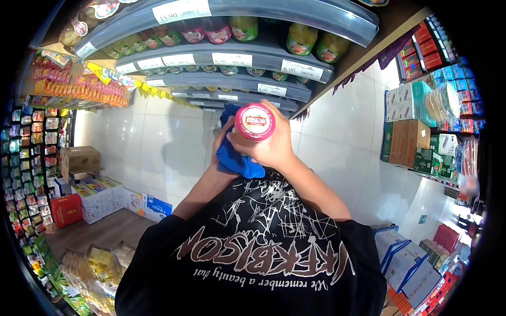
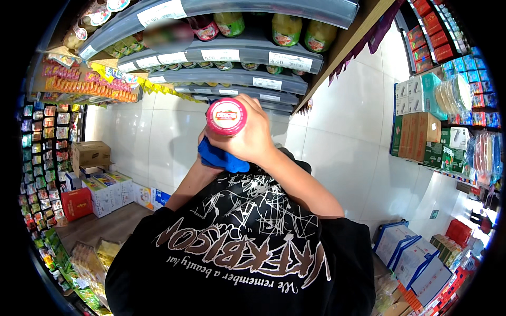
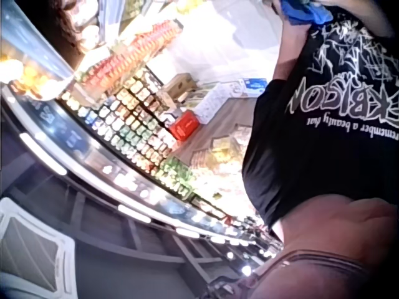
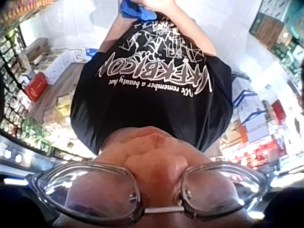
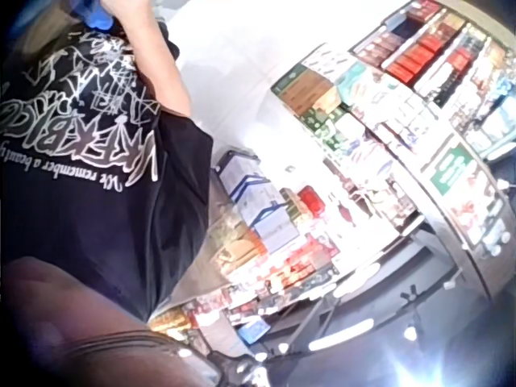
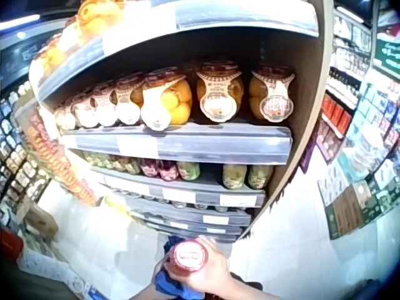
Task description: The person wipes the lids of several jars on a refrigerated shelf using a blue cloth. They pick up each jar, wipe the lid, and place it back on the shelf.
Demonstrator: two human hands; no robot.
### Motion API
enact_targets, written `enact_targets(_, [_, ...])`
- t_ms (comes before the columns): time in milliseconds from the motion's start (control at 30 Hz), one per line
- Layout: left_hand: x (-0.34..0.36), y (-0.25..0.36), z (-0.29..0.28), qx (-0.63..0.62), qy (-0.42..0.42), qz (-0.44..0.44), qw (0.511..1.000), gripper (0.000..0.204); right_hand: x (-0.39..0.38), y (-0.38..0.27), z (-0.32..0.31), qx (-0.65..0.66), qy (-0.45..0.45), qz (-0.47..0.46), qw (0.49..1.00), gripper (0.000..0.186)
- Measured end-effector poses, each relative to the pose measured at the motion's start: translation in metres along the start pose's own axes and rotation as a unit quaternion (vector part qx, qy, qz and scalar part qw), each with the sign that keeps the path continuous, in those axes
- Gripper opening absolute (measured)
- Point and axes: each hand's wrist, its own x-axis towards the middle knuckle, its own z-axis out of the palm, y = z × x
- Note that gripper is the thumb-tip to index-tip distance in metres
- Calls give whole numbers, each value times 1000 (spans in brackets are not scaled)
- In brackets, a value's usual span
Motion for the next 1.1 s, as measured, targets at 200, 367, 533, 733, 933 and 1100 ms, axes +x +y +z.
enact_targets(200, [5, -8, -15, -42, -151, -145, 977, 50, 29, -4, -30, 93, -271, -68, 956, 49])
enact_targets(367, [10, -12, -20, -51, -204, -199, 957, 52, 51, -6, -49, 99, -480, 123, 863, 46])
enact_targets(533, [17, 0, -7, 4, -48, -106, 993, 53, 28, 17, -31, 177, -237, 157, 942, 35])
enact_targets(733, [23, -8, 32, 129, 82, 140, 978, 47, -1, 18, 7, 253, 49, 236, 937, 36])
enact_targets(933, [17, 3, 37, 162, 69, 80, 981, 50, -13, 24, -12, 185, -62, 111, 974, 68])
enact_targets(1100, [19, 12, 8, 107, -25, -22, 994, 49, -24, 19, -12, 221, -36, 241, 944, 66])
